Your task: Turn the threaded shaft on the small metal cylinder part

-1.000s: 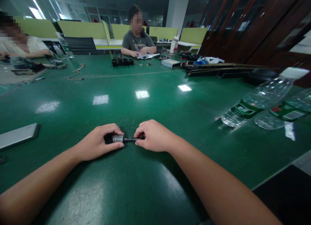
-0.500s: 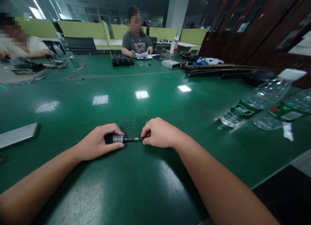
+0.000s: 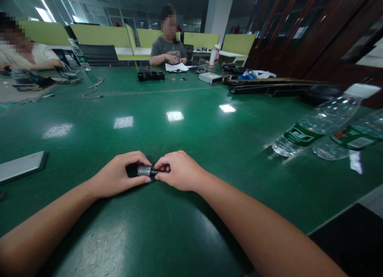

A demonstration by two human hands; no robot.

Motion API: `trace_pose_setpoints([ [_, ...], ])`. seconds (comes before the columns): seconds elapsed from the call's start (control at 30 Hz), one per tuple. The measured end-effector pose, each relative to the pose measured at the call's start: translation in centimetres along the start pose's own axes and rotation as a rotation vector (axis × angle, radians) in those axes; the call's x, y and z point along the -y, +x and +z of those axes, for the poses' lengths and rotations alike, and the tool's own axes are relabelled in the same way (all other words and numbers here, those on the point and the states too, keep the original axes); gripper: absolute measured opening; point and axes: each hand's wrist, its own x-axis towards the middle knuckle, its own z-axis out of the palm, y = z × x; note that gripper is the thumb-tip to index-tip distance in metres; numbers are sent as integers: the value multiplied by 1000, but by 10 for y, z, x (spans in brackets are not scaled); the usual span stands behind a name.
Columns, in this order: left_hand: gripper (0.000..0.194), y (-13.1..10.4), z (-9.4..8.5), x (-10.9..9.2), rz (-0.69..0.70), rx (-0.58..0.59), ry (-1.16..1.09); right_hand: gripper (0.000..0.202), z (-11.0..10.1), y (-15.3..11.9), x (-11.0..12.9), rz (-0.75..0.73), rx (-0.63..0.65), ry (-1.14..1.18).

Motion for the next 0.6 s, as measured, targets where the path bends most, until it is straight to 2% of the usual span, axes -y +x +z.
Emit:
trace_pose_setpoints([
  [0.6, 22, 1, -1, -2, -4, 3, 11, 14, -2, 1, 5, -79, -14, -146],
])
